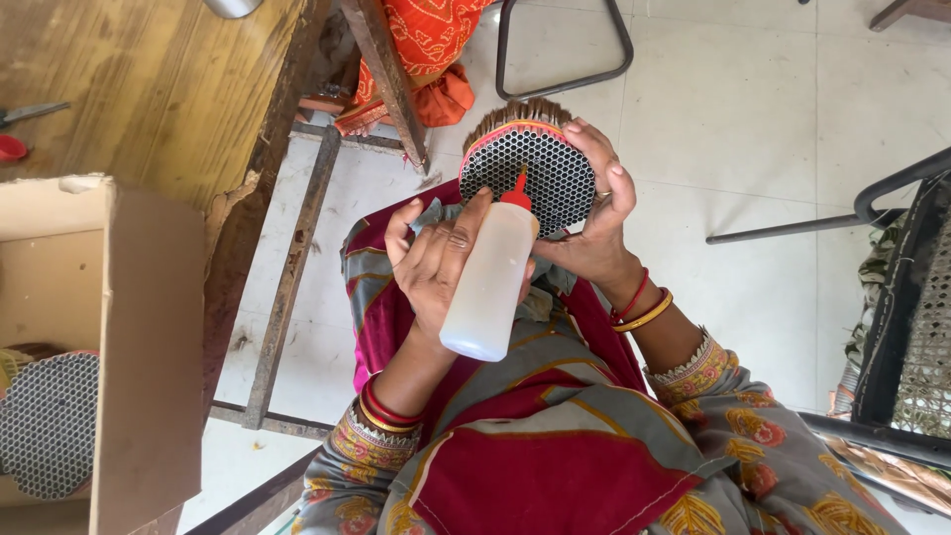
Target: Applying a yellow liquid from a squeeze bottle to the center of a circular industrial brush.
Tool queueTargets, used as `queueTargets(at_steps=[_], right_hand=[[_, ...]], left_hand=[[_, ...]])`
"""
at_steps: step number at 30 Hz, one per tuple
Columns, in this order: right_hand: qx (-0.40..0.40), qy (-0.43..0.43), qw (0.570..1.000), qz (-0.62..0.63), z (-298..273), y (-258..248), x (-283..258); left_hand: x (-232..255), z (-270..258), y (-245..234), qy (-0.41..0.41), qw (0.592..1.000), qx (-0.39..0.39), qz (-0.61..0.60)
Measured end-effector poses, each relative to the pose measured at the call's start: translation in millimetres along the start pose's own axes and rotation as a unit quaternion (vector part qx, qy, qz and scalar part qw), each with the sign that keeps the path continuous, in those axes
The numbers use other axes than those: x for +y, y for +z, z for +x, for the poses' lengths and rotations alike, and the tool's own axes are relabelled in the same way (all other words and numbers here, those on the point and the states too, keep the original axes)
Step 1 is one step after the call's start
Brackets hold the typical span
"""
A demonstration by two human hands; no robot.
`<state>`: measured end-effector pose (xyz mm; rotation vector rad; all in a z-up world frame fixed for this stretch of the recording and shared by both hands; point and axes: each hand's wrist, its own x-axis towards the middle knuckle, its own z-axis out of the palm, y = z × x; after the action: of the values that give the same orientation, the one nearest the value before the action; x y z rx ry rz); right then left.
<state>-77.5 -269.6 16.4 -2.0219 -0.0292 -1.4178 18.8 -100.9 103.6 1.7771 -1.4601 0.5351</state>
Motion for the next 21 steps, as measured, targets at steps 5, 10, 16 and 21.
queueTargets(at_steps=[5,10,16,21], right_hand=[[0.004,0.000,1.000,-0.009,0.8,1.3,-0.6],[0.004,-0.006,1.000,-0.019,2.1,2.2,-1.9],[0.004,-0.007,1.000,-0.002,1.5,3.2,-2.2],[0.003,-0.005,1.000,-0.007,0.3,2.9,-0.9]], left_hand=[[1.2,-0.3,-1.6,0.002,1.000,0.005,-0.008],[5.8,1.0,-4.4,0.019,1.000,0.010,-0.019],[4.3,-0.3,1.6,0.003,1.000,0.006,-0.020],[1.7,-3.6,4.8,-0.011,1.000,-0.006,-0.005]])
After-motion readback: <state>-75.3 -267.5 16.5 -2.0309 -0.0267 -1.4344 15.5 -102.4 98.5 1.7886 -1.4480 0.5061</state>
